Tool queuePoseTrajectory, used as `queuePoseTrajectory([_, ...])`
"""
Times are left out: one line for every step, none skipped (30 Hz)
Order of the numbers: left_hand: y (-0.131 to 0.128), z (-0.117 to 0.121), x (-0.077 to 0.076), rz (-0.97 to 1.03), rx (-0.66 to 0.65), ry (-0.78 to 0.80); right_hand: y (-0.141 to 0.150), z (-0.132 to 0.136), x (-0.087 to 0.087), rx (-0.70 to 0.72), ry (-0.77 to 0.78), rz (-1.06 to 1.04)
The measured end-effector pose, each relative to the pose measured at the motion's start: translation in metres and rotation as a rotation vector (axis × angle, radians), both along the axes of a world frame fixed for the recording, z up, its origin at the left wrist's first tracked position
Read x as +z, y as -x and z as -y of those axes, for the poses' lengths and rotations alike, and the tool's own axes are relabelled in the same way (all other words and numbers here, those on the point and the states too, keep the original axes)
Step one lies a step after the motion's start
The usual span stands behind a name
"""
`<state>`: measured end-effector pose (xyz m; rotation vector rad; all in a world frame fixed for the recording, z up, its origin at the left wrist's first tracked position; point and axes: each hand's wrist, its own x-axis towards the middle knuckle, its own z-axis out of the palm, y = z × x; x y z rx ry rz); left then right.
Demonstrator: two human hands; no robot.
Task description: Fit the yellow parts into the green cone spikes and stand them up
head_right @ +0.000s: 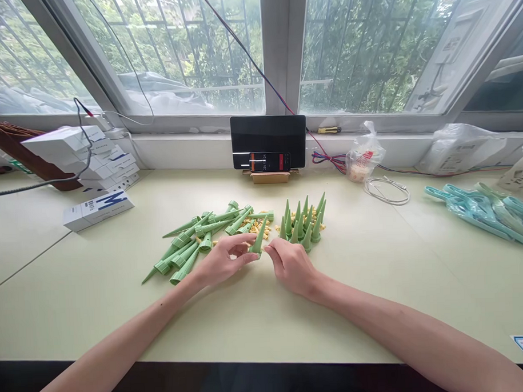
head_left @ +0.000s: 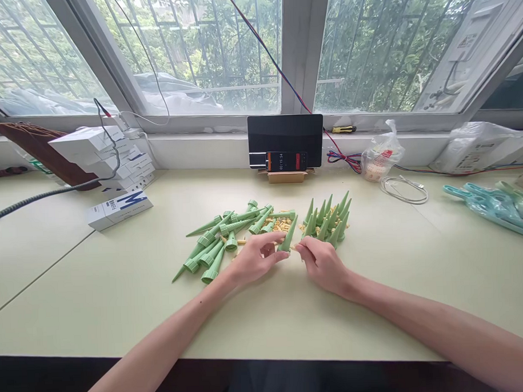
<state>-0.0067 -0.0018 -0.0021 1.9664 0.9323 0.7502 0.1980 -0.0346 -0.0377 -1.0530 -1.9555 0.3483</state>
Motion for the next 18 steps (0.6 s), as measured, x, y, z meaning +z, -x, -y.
queuePoseTrajectory([-0.0004,0.0003,-0.0002,-0.003,0.006,-0.009,0.0001,0.0001,0.0001,-0.001,0.004,0.0])
queuePoseTrajectory([-0.0007,0.0005,-0.0005,-0.005,0.011,-0.017,0.0003,0.0002,0.0002,0.0,0.01,-0.002])
queuePoseTrajectory([-0.0009,0.0007,-0.001,-0.006,0.013,-0.025,0.0004,0.0002,0.0003,0.001,0.016,-0.006])
queuePoseTrajectory([-0.001,0.0008,-0.0017,-0.007,0.01,-0.037,0.0006,0.0002,0.0004,0.002,0.022,-0.012])
queuePoseTrajectory([-0.001,0.0009,-0.0026,-0.007,0.004,-0.052,0.0007,0.0001,0.0005,0.004,0.028,-0.018])
queuePoseTrajectory([-0.0008,0.0008,-0.0035,-0.007,-0.003,-0.073,0.0008,0.0,0.0007,0.004,0.033,-0.023])
queuePoseTrajectory([-0.0006,0.0007,-0.0044,-0.007,-0.009,-0.097,0.0009,-0.0003,0.001,0.004,0.035,-0.029])
queuePoseTrajectory([-0.0005,0.0005,-0.0051,-0.009,-0.015,-0.122,0.001,-0.0006,0.0012,0.002,0.033,-0.035])
queuePoseTrajectory([-0.0004,0.0003,-0.0057,-0.01,-0.019,-0.147,0.0011,-0.001,0.0014,0.002,0.03,-0.042])
queuePoseTrajectory([-0.0003,0.0,-0.006,-0.01,-0.024,-0.171,0.0012,-0.0015,0.0017,0.004,0.027,-0.049])
queuePoseTrajectory([-0.0004,-0.0002,-0.006,-0.006,-0.032,-0.189,0.0013,-0.0021,0.0019,0.005,0.023,-0.057])
queuePoseTrajectory([-0.0005,-0.0004,-0.0058,0.001,-0.042,-0.204,0.0014,-0.0027,0.0022,0.006,0.019,-0.067])
queuePoseTrajectory([-0.0007,-0.0006,-0.0054,0.011,-0.053,-0.214,0.0015,-0.0032,0.0026,0.007,0.017,-0.075])
queuePoseTrajectory([-0.001,-0.0006,-0.0051,0.021,-0.066,-0.221,0.0016,-0.0037,0.003,0.009,0.018,-0.083])
queuePoseTrajectory([-0.0013,-0.0005,-0.0049,0.028,-0.078,-0.225,0.0017,-0.0041,0.0035,0.011,0.022,-0.09])
queuePoseTrajectory([-0.0016,-0.0004,-0.0048,0.033,-0.086,-0.23,0.0018,-0.0044,0.004,0.013,0.027,-0.098])
queuePoseTrajectory([-0.0019,-0.0003,-0.005,0.035,-0.083,-0.236,0.0019,-0.0045,0.0046,0.013,0.036,-0.105])
queuePoseTrajectory([-0.0022,-0.0001,-0.0054,0.031,-0.074,-0.241,0.0019,-0.0046,0.0051,0.011,0.05,-0.113])
